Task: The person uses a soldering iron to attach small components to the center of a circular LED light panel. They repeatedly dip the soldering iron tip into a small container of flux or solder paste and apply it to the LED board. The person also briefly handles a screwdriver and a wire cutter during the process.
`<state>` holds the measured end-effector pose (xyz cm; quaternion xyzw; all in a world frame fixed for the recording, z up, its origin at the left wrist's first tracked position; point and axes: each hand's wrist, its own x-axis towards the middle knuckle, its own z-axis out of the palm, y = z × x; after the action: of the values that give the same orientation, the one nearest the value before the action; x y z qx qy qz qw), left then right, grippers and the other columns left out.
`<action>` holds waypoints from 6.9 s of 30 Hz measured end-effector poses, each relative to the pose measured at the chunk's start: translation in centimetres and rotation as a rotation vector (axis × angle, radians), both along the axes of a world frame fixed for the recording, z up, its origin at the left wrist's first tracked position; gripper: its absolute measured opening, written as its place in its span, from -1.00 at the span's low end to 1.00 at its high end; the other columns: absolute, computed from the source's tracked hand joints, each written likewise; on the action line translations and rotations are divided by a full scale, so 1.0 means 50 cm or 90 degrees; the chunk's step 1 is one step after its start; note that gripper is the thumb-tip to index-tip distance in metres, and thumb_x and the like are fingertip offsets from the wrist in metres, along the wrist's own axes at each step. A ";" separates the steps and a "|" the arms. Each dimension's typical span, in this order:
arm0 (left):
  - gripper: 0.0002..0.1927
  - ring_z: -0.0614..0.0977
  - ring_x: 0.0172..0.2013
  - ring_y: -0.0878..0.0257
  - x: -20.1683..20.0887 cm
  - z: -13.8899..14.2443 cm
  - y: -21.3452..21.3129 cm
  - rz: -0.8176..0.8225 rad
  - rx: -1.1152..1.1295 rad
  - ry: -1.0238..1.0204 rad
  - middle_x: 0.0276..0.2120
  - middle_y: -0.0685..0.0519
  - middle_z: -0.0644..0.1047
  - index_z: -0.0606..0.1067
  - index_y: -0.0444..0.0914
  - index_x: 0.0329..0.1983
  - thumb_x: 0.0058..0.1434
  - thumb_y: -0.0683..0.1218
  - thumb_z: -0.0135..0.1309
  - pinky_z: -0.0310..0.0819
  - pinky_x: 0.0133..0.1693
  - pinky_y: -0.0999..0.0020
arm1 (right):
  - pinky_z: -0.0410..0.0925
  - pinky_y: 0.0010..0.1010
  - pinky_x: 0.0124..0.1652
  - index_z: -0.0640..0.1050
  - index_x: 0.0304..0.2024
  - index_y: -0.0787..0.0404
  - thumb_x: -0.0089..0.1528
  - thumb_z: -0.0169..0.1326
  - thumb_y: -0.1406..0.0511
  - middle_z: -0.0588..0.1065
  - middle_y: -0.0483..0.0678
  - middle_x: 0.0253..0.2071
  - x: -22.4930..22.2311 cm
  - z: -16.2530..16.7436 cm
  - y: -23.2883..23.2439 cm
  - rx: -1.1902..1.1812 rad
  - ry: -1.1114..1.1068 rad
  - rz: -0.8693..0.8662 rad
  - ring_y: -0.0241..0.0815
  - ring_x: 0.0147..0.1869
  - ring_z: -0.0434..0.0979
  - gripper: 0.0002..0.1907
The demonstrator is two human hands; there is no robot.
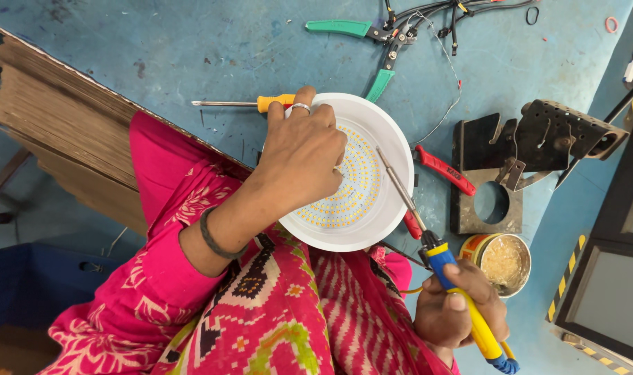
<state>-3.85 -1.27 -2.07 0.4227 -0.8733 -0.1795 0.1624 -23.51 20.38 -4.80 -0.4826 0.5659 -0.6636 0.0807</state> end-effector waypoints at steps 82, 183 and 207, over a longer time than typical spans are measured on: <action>-0.80 0.23 0.38 -0.42 0.041 -0.002 0.032 -0.217 -0.176 -0.108 0.12 -0.12 0.40 0.62 -0.23 -0.34 0.09 -0.05 0.08 0.10 0.10 -0.76 | 0.46 -0.12 0.15 0.26 0.36 0.12 0.24 0.16 0.34 0.31 0.33 0.41 -0.113 -0.295 -0.244 -0.058 0.213 0.341 0.19 0.20 0.52 -0.35; -0.89 0.23 0.29 -0.30 0.088 0.029 0.013 -0.082 0.028 0.099 0.40 -0.15 0.21 0.68 -0.21 -0.50 -0.14 -0.13 0.24 0.27 -0.06 -0.27 | 0.36 0.03 0.27 0.09 0.26 -0.04 -0.05 0.48 0.43 0.23 0.25 0.39 0.090 0.196 -0.178 0.225 0.496 0.294 0.39 0.47 0.29 0.03; -0.87 0.31 0.25 -0.24 0.097 0.009 0.007 -0.058 -0.004 0.110 0.39 -0.14 0.24 0.66 -0.28 -0.51 -0.11 -0.14 0.18 0.29 -0.09 -0.12 | 0.29 0.02 0.33 0.13 0.25 0.03 -0.10 0.50 0.39 0.18 0.40 0.44 0.115 0.195 -0.232 0.317 0.596 0.355 0.39 0.46 0.33 0.02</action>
<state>1.01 -0.93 -1.63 0.3653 -0.8747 -0.2200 0.2302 -17.74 8.80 4.97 -0.8207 0.5316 -0.1814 0.1044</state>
